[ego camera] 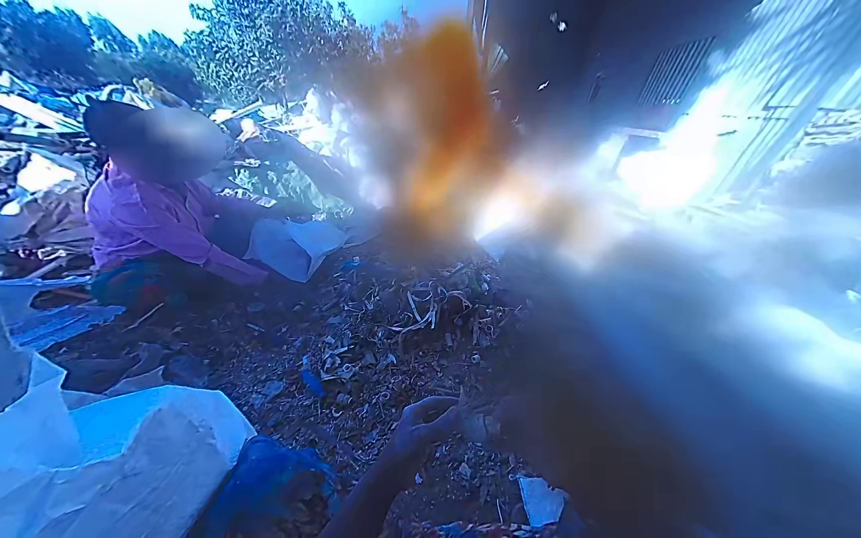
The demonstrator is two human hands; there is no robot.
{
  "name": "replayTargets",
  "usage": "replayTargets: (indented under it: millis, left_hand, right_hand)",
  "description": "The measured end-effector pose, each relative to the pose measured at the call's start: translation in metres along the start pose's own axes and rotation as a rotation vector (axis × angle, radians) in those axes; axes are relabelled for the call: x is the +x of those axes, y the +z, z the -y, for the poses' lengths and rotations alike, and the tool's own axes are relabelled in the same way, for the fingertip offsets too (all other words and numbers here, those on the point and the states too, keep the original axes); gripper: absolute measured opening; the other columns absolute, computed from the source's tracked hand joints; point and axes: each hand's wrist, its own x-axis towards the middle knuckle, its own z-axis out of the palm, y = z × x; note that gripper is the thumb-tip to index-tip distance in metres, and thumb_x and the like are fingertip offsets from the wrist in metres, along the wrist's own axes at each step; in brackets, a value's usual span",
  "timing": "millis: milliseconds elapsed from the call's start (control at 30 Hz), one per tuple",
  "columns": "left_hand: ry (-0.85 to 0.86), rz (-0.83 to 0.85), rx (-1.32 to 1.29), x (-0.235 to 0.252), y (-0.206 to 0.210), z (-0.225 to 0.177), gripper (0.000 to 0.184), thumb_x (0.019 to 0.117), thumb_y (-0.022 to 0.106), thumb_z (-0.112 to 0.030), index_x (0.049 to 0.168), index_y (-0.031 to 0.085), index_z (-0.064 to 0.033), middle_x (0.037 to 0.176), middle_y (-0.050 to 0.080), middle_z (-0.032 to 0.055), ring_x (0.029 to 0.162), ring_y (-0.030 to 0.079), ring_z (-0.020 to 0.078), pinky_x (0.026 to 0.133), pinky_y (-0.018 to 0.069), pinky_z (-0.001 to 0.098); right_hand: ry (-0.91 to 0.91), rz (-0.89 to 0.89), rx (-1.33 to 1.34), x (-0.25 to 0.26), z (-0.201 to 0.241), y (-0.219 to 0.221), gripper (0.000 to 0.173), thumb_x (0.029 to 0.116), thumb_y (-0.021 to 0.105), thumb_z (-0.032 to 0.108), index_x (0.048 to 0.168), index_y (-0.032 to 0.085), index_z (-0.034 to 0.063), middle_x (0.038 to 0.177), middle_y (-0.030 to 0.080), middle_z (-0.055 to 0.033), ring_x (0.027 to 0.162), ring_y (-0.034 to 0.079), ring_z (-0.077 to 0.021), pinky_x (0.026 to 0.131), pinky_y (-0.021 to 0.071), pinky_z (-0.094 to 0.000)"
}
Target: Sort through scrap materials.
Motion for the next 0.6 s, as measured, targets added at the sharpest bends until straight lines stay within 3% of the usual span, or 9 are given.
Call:
replayTargets:
  millis: [133,433,600]
  left_hand:
    - [0.016,-0.032,-0.014,0.002,-0.002,0.001,0.020,0.0991,0.059,-0.010,0.115,0.067,0.0009,0.102,0.071,0.0057,0.094,0.069,0.0138,0.089,0.0581,0.0330]
    - [0.014,-0.066,-0.009,0.003,-0.001,0.002,0.014,0.1003,0.058,-0.007,0.107,0.068,0.0006,0.096,0.070,0.0048,0.089,0.069,0.0125,0.086,0.0579,0.0310]
    - [-0.001,-0.096,-0.016,0.004,-0.001,0.003,0.017,0.1028,0.054,-0.007,0.105,0.069,0.0003,0.094,0.071,0.0040,0.088,0.069,0.0120,0.086,0.0581,0.0316]
  right_hand:
    - [0.013,-0.003,-0.019,0.001,0.002,0.004,0.009,0.1007,0.047,0.000,0.097,0.055,0.0005,0.087,0.067,-0.0110,0.075,0.070,-0.0193,0.070,0.0608,-0.0357]
    - [0.024,0.053,-0.012,0.007,-0.003,-0.003,0.010,0.1018,0.046,0.002,0.097,0.054,0.0023,0.087,0.067,-0.0105,0.078,0.071,-0.0202,0.074,0.0614,-0.0371]
    - [0.057,0.094,-0.043,0.001,0.005,-0.001,0.015,0.1077,0.046,0.012,0.106,0.057,0.0032,0.090,0.067,-0.0072,0.080,0.070,-0.0169,0.074,0.0601,-0.0334]
